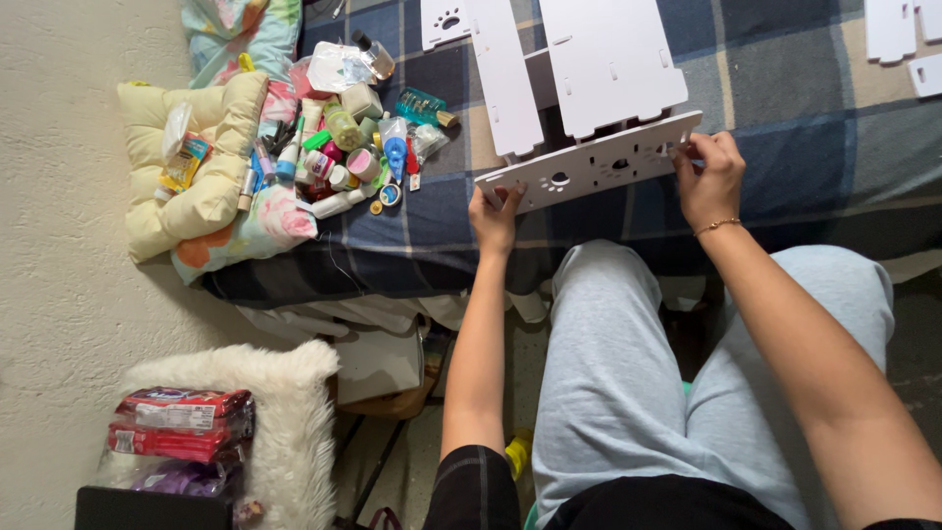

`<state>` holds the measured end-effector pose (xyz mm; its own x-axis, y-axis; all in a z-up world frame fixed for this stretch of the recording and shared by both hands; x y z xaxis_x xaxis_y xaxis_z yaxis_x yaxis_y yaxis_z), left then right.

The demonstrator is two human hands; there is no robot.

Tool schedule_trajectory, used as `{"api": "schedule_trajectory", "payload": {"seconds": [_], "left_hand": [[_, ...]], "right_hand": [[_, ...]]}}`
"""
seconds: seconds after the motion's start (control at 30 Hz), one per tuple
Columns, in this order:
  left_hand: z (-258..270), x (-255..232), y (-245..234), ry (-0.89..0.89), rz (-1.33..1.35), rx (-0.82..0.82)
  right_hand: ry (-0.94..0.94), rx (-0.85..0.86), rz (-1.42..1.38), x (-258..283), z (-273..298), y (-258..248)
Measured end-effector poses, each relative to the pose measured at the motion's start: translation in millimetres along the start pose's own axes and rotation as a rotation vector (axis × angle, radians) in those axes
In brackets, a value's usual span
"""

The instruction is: The person assembles a white flat-pack furniture unit by hand, inserting pre-cut panels into slots and stacking them to form a box-like structure. The person handles multiple panels and aligns them to build the unit.

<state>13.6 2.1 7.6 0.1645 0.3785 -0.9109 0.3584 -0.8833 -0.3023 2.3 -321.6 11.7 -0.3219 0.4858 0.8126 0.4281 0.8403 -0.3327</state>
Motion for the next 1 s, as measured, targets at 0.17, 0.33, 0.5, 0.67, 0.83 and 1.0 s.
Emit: {"api": "schedule_trajectory", "payload": {"seconds": [0.17,0.33,0.5,0.67,0.83,1.0], "left_hand": [[-4.9,3.2,1.2,0.013,0.016,0.002],[-7.2,2.6,2.9,-0.006,0.004,-0.015],[-6.0,3.2,2.0,-0.020,0.004,-0.008],[-6.4,4.3,1.6,-0.003,0.003,-0.010],[-8.3,8.1,-1.9,0.034,0.010,-0.016],[-17.2,5.9,-6.8,0.023,0.026,-0.002]], "right_hand": [[0.009,0.014,-0.006,1.0,-0.6,-0.5],[0.004,0.009,0.002,5.4,-2.5,-0.2],[-0.001,0.009,-0.041,8.4,-0.9,-1.6],[0.000,0.007,-0.053,10.5,-0.6,-3.7],[-0.022,0.045,-0.049,9.1,-2.7,-10.9],[-0.015,0.072,-0.089,13.6,-11.5,-11.5]]}}
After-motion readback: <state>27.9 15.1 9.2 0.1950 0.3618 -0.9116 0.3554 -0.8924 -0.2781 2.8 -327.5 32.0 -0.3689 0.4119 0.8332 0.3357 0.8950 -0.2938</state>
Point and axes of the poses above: each hand's wrist, its own z-axis away from the middle knuckle, its own y-axis out of the palm, x = y × z, the point moved 1 cm from there along -z, towards the middle knuckle, and after that the axes turned 7 degrees about -z, right-handed, at the moved point
